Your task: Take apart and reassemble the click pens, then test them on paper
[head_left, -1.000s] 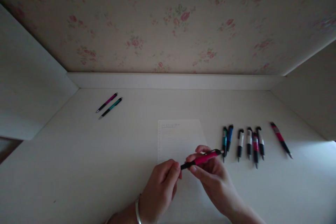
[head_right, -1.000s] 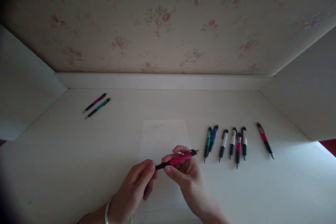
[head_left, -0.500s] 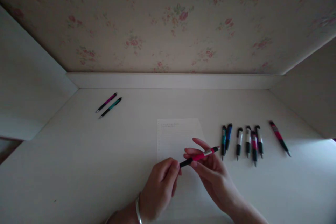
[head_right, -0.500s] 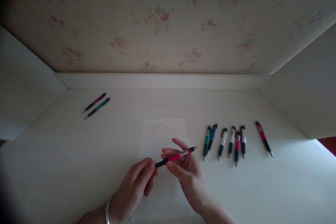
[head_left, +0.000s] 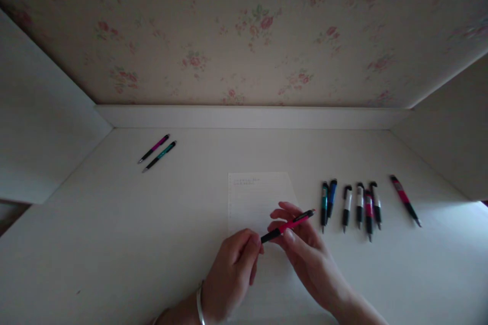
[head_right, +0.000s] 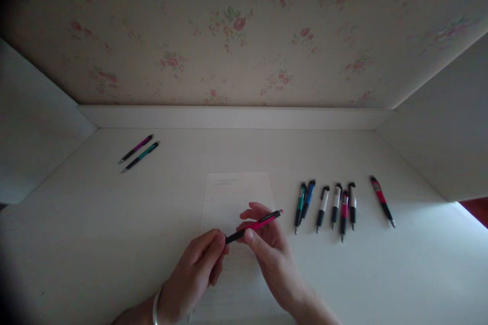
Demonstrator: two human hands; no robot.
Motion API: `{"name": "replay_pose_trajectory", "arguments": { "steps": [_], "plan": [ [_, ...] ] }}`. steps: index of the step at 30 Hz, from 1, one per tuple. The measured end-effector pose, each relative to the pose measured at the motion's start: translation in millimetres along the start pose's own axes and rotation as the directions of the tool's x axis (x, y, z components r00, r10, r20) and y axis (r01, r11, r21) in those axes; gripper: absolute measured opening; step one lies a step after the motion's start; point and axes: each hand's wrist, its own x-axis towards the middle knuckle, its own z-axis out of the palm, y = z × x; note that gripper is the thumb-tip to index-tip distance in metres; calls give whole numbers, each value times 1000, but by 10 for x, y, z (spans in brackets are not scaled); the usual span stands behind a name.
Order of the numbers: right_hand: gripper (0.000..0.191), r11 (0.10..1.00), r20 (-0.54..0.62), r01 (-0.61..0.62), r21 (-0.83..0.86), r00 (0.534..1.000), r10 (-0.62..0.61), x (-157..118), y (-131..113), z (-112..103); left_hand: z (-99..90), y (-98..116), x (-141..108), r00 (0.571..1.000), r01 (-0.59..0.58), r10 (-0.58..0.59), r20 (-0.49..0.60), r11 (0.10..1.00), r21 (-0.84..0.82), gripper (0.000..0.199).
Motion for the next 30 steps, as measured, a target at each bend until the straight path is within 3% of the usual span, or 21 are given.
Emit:
{"name": "replay_pose_trajectory", "arguments": {
  "steps": [3,9,15,19,26,30],
  "plan": [
    [37,998,-43,26,-50,999,-28,23,25,-16,-6,6,-6,1000,9,-9,10,1000,3,46],
    [57,1000,-10,11,16,1000,-11,17,-14,-43,5,-23,-12,1000,9,-9,7,1000,-10,47],
    [38,999,-52,33,-10,998,-33,19,38,-35,15,-22,-1,1000,17,-16,10,1000,-16,47],
    [36,998,-72,50,-24,996,-52,38,36,-30,1,1,-3,1000,23,-22,17,1000,-3,48],
    [63,998,-36,22,56,999,-20,9,-58,-31,-4,0,-5,999,41,-40,13,999,-25,47],
    [43,998,-54,50,30,997,-48,15,-12,-45,-1,38,-6,1000,22,-22,12,1000,10,47]
  ]
}}
